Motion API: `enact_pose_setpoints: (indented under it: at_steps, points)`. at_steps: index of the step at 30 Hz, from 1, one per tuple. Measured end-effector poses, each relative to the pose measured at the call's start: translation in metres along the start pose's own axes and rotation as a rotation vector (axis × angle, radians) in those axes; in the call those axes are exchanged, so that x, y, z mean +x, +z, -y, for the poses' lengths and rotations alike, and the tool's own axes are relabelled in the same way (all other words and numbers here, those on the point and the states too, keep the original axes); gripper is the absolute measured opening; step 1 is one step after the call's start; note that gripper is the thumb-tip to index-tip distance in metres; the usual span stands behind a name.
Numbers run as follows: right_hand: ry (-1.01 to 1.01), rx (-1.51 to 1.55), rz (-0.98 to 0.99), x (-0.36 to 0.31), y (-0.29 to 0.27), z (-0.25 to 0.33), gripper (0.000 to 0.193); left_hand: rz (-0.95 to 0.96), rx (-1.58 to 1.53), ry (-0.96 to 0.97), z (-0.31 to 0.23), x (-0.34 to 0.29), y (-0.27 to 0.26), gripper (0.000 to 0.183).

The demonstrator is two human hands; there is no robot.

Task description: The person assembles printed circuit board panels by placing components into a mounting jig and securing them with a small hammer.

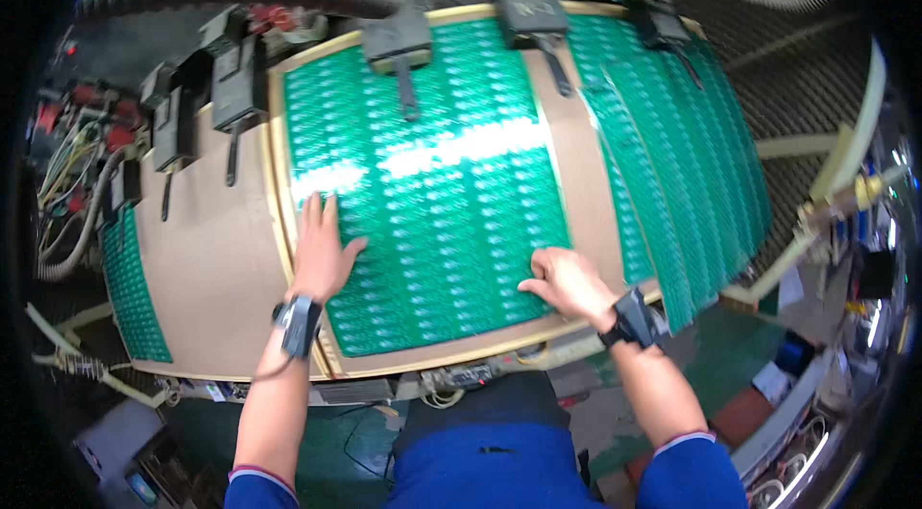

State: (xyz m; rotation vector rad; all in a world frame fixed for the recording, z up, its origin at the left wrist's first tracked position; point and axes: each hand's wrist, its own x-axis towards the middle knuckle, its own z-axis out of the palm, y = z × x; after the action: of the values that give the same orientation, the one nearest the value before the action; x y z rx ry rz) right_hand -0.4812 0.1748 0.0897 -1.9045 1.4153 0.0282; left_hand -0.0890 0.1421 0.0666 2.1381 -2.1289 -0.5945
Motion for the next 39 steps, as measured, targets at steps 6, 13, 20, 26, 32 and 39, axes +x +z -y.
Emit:
enact_pose_setpoints:
  at_steps: [6, 13, 20, 26, 32, 39]
  points:
    - [0.029, -0.052, -0.295, 0.020, 0.036, 0.036, 0.038, -0.140, 0.184, -0.109, 0.035, 0.161, -0.023, 0.113]
    - [0.071, 0.014, -0.282, 0.022, 0.029, 0.029, 0.036, -0.022, 0.171, -0.235, 0.032, 0.225, -0.039, 0.128]
    - [0.108, 0.064, -0.217, 0.027, 0.025, 0.034, 0.036, 0.278, 0.307, -0.188, 0.033, 0.233, -0.063, 0.106]
    - [0.150, 0.090, -0.216, 0.019, 0.020, 0.025, 0.037, 0.040, 0.075, -0.056, 0.105, 0.210, -0.016, 0.098]
    - [0.174, 0.663, -0.107, -0.016, 0.013, -0.001, 0.028, -0.197, 0.191, -0.056, 0.030, 0.158, -0.016, 0.090]
    - [0.781, 0.243, -1.143, -0.203, 0.020, -0.259, 0.027, 0.098, -0.316, -0.025, -0.079, -0.072, -0.006, 0.041]
